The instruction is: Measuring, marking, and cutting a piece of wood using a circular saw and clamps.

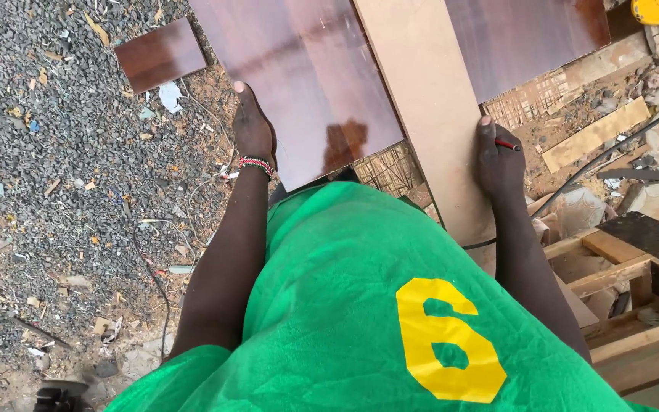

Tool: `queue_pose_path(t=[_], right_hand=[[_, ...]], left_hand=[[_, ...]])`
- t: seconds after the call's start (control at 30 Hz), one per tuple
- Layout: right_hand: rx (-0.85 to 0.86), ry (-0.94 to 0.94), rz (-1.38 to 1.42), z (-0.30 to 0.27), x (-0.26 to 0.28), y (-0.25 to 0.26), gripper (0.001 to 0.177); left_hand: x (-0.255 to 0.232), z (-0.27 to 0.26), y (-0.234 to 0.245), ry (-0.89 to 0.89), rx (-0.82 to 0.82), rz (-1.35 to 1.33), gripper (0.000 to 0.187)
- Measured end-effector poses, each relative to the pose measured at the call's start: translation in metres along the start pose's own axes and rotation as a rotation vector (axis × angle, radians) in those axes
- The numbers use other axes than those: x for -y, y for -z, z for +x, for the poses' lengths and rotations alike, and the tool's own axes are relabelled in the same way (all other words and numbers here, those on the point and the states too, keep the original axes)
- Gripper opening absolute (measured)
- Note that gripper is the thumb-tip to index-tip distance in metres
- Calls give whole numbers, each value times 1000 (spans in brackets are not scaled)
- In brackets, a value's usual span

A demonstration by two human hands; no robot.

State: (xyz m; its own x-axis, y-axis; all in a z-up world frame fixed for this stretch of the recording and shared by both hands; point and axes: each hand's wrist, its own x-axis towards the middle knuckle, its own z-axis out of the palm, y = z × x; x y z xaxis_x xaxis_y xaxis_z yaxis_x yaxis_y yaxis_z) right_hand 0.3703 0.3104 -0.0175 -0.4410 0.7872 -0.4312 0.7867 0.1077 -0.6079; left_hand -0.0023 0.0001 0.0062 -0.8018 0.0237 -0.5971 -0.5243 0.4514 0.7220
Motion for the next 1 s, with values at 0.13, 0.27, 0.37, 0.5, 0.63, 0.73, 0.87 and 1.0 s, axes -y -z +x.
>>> queue_pose_path(t=[0.13, 0.27, 0.37, 0.5, 0.63, 0.73, 0.87, 1.0], right_hand=[[9, -24, 6, -3, 1, -4, 72], [-2, -51, 7, -6, 1, -6, 71], [-3, -39, -12, -8, 2, -6, 74], [-21, -24, -9, -5, 0, -6, 75], [-23, -23, -6, -7, 8, -4, 72], [-24, -20, -9, -11, 11, -3, 74], [-29, -32, -10, -8, 13, -2, 72], [-30, -27, 4, -10, 14, -3, 71]], left_hand=[[8, 6, 1, 5, -17, 30, 105], [6, 5, 1, 3, 1, 12, 106], [16, 15, 1, 1, -2, 16, 107], [-4, -8, -1, 1, -13, -6, 106], [-1, -2, -7, -12, -20, -75, 102], [6, 2, -6, -13, -12, -86, 100], [31, 24, -11, -15, -24, -99, 99], [23, 15, -10, -22, -8, -111, 97]])
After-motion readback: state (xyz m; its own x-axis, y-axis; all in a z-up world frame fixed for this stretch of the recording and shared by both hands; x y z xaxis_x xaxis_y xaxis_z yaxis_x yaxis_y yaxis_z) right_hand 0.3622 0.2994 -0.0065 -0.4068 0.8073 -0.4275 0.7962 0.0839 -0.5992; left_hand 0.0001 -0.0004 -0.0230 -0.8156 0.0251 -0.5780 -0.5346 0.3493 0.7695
